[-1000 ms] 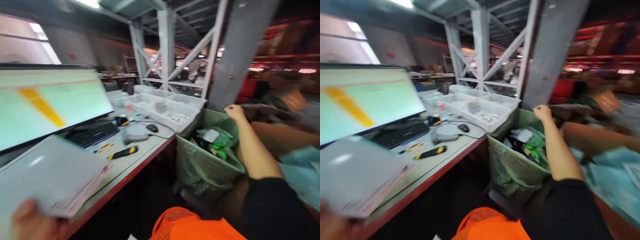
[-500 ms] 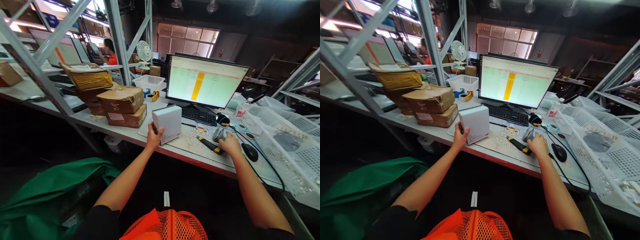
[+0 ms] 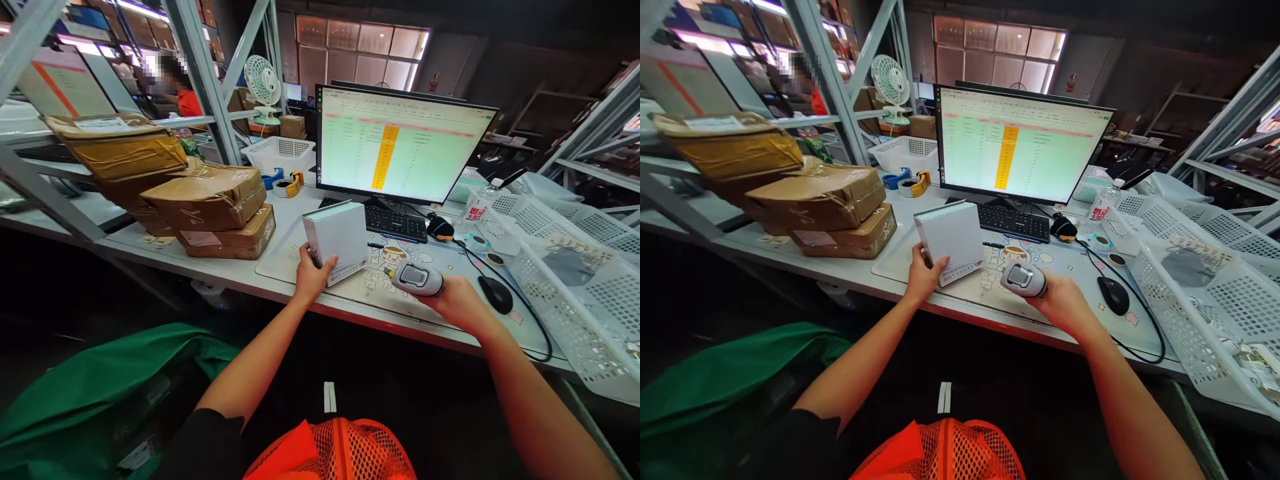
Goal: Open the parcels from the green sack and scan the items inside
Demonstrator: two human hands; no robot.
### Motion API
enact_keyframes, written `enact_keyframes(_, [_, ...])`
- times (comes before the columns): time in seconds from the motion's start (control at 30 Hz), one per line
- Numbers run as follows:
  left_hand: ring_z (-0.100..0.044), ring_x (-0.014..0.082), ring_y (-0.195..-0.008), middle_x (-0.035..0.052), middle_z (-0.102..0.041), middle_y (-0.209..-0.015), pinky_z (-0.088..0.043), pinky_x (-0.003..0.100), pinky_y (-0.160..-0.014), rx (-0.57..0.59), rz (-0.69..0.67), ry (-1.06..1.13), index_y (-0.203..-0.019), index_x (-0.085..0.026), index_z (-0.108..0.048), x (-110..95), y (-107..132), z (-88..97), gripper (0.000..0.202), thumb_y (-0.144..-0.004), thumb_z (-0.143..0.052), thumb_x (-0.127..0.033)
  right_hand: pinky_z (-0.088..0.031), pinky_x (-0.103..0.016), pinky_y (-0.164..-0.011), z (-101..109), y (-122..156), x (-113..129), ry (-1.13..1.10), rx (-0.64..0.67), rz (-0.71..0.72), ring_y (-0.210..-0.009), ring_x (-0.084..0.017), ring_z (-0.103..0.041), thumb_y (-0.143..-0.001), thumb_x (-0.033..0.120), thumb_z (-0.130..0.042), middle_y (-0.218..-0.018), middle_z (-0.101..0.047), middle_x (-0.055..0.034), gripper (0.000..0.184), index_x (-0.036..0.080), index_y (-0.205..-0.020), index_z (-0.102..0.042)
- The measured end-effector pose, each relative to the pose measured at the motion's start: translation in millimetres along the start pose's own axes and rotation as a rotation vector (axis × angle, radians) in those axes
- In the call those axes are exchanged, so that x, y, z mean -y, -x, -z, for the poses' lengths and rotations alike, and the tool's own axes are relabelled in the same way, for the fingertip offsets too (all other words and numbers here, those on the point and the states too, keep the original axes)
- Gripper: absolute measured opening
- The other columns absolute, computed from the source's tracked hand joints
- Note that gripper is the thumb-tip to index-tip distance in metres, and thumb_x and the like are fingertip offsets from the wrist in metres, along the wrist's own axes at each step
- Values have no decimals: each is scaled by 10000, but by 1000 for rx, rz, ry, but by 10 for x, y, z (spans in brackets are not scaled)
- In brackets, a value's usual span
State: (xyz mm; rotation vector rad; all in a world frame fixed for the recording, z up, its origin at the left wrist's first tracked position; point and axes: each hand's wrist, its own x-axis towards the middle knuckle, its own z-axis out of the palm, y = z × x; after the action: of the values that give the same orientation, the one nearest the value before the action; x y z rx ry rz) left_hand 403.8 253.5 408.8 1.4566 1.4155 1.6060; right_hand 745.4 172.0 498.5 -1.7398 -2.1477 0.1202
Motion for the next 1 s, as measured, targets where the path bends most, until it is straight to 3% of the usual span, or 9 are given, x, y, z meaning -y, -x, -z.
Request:
enact_keyframes(0.07, [-727,304,-1083,138,-732,-1188,-568,434,-955,28,12,10,-1388,-207,-449,-29,14,-100,743,-834,-775,-579,-560,-345,-799,12,57,123,4,14,40,-1004,-306,-760,-888,441,-747,-1098,-824,-57,408,301,-1272,-744])
enact_keyframes(0.17, [-731,310,-1092,151,-733,-1201,-571,434,-953,59,39,14,-1401,-203,-451,-41,35,-134,744,-841,-769,-574,-529,-345,-773,-29,-53,92,102,24,-43,-999,-313,-757,-907,432,-730,-1117,-820,-62,420,302,-1306,-718])
enact_keyframes(0.4, [-711,372,-1156,172,-712,-1291,-553,507,-986,-38,31,-196,-1448,-218,-415,74,-41,224,813,-820,-763,-598,-488,-365,-782,-194,-595,-604,334,32,-389,-1095,-344,-739,-1003,392,-596,-1218,-767,-199,382,141,-1285,-652])
enact_keyframes(0.5, [-707,367,-1170,172,-704,-1304,-553,509,-998,-38,41,-200,-1447,-222,-406,114,-56,318,812,-819,-746,-608,-494,-375,-773,-222,-643,-715,317,12,-468,-1095,-359,-739,-1003,448,-592,-1226,-763,-220,438,116,-1283,-651])
enact_keyframes(0.6, [-723,339,-1135,163,-719,-1253,-566,479,-982,-47,73,-150,-1428,-218,-419,119,-51,331,786,-822,-730,-610,-502,-366,-770,-151,-509,-555,232,-8,-394,-1057,-359,-746,-947,487,-662,-1124,-801,-166,392,182,-1188,-719])
enact_keyframes(0.77, [-729,346,-1142,165,-723,-1240,-580,478,-968,-57,76,-162,-1433,-216,-431,104,-27,313,776,-824,-747,-577,-519,-336,-773,74,-109,93,-91,152,23,-924,-273,-755,-863,379,-701,-1017,-824,-22,228,290,-1066,-752])
enact_keyframes(0.87, [-733,351,-1139,158,-727,-1237,-586,489,-969,-72,66,-192,-1435,-223,-438,115,-11,309,758,-829,-767,-540,-465,-324,-689,124,-9,395,-2,195,70,-803,-245,-731,-873,379,-686,-922,-807,-13,140,286,-972,-716])
enact_keyframes(1.0, [-735,346,-1130,160,-728,-1245,-586,488,-977,-71,61,-192,-1438,-221,-440,119,0,304,749,-836,-773,-520,-425,-306,-661,64,-97,455,123,169,66,-801,-244,-727,-848,280,-685,-918,-804,-29,121,273,-968,-699])
